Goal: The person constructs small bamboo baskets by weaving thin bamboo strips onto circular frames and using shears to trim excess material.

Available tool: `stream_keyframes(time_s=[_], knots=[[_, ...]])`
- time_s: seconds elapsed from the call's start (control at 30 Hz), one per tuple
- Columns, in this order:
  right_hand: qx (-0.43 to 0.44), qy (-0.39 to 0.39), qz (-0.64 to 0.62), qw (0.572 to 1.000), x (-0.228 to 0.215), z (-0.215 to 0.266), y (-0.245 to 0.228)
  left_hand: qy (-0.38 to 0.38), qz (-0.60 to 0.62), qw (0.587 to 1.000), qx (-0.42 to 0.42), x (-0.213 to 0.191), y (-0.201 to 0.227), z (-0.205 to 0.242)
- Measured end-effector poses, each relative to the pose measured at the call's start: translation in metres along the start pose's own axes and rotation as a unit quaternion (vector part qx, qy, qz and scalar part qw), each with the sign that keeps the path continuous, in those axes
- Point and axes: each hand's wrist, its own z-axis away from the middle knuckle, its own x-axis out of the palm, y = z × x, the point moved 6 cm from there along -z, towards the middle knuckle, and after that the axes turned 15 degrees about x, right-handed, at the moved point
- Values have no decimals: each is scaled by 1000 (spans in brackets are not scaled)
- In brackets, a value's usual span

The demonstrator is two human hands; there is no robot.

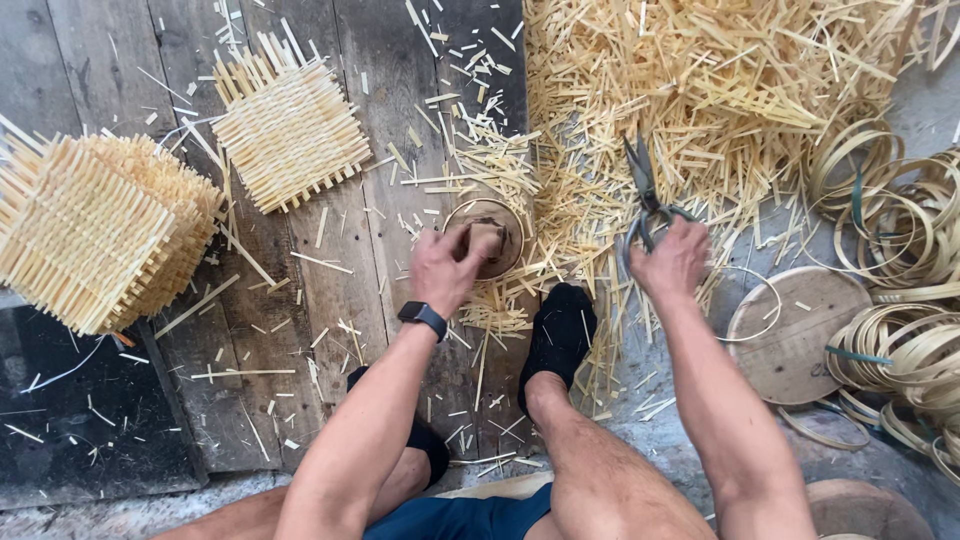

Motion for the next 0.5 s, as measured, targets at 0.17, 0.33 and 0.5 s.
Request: stream_keyframes(time_s=[0.17, 0.33, 0.5], knots=[[-220, -162, -158, 949, 13, 77, -93, 151, 43, 984, 79, 12, -44, -24], [-302, -193, 14, 933, 8, 74, -115, 65, 191, 979, 22, 46, -80, -54], [-168, -359, -307, 865, -34, 19, -65, -31, 203, 979, 17, 55, -77, -68]])
